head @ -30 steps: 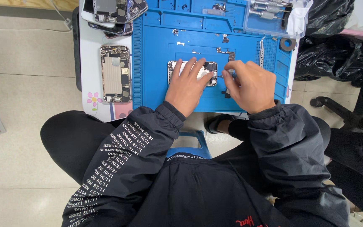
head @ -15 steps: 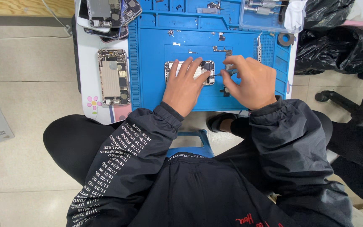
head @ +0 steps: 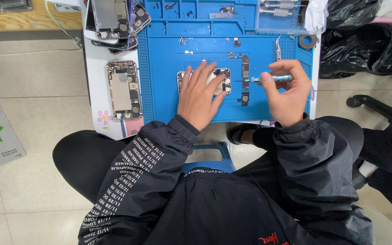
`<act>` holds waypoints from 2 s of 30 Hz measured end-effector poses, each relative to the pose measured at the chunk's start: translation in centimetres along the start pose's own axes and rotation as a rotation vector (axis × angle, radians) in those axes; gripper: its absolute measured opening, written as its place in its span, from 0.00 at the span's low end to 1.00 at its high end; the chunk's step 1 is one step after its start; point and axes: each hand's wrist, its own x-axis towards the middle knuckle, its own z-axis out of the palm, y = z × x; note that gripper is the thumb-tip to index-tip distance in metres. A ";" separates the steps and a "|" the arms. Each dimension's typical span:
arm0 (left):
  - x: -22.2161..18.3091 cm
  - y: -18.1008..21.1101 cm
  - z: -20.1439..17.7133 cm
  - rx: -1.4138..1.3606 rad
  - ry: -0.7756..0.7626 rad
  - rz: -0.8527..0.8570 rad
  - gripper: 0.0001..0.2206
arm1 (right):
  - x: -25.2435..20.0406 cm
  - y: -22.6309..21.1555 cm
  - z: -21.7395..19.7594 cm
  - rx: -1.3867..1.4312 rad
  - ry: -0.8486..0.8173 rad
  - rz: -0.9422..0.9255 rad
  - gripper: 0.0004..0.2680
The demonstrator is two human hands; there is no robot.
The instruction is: The person uses a screwdriver and tweezers to remove screws and small components from a disassembled smartphone placed on a blue work mat. They repeatedly unscrew, lift, and place parts on the mat while working on the phone's internal assembly.
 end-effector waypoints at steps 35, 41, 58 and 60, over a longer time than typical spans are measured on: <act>0.5 2.1 -3.6 -0.586 0.311 -0.048 0.06 | -1.2 0.7 1.9 0.249 0.031 0.069 0.06; 0.6 2.0 -3.9 -0.393 0.305 0.023 0.06 | -0.9 -0.2 2.0 0.224 0.037 0.024 0.05; 0.0 4.0 -1.5 -1.230 0.219 -0.201 0.13 | -3.2 -2.0 4.3 0.326 0.097 0.047 0.05; -0.1 3.8 -1.0 -1.232 0.256 -0.215 0.13 | -3.7 -1.6 4.5 0.252 0.152 -0.015 0.05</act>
